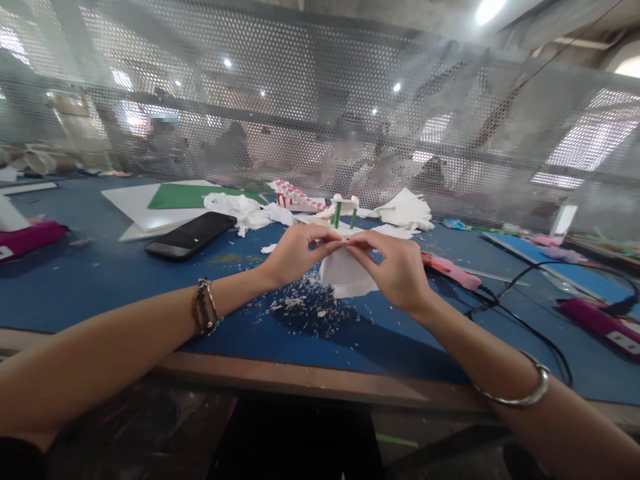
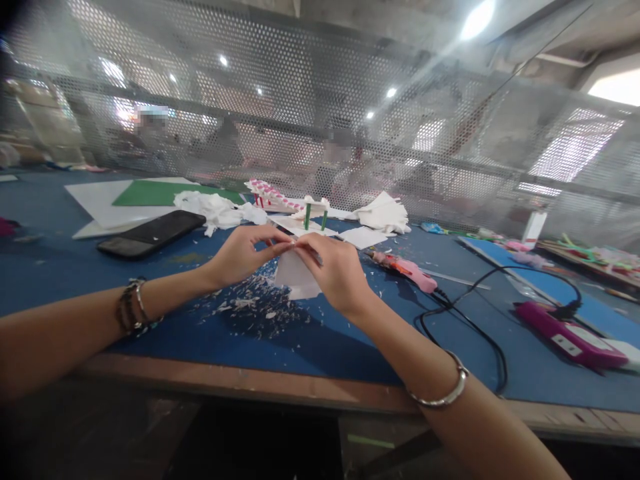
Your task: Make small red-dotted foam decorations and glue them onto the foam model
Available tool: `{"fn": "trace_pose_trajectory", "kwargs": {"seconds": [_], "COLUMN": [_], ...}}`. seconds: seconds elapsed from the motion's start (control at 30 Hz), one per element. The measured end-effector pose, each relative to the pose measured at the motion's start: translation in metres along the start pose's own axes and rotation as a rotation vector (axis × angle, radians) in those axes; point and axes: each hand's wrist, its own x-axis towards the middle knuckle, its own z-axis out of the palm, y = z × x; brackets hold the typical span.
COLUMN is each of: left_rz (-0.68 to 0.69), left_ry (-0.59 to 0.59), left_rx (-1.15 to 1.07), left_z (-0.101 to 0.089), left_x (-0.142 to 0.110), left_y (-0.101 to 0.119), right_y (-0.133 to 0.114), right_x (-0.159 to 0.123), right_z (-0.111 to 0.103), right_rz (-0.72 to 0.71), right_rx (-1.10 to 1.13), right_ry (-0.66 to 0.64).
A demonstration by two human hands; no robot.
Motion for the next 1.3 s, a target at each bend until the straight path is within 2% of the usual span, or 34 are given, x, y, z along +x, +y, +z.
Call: {"fn": "trace_pose_trajectory", "kwargs": {"seconds": [0.3, 0.57, 0.87, 1.03, 1.17, 1.3], "left_rz": [-0.032, 0.013, 0.094, 0.163, 0.148, 0.108], "left_ry": [-0.029, -0.041, 0.021, -0.006, 0.019, 0.019], "left_rx": [-0.051, -0.045, 0.154, 0.238, 0.238, 0.138], "left_z": [0.0, 0.003, 0.005, 0.004, 0.004, 0.003], "left_x": [0.0, -0.003, -0.007, -0.007, -0.007, -0.006], "left_y": [0.002, 0.0, 0.004, 0.004, 0.005, 0.004], "right_y": [0.006, 0.005, 0.004, 0.004, 0.002, 0.003], "right_x": [-0.001, -0.003, -0.004, -0.004, -0.004, -0.002], "right_z": [0.002, 0.008, 0.01, 0.012, 0.01, 0.006], "right_rz": [-0.051, 0.014, 0.092, 0.099, 0.1, 0.131], "right_rx": [0.034, 0.028, 0.061, 0.057, 0.066, 0.149], "right_ry": [-0.05, -0.121, -0.071, -0.055, -0.054, -0.079]}}
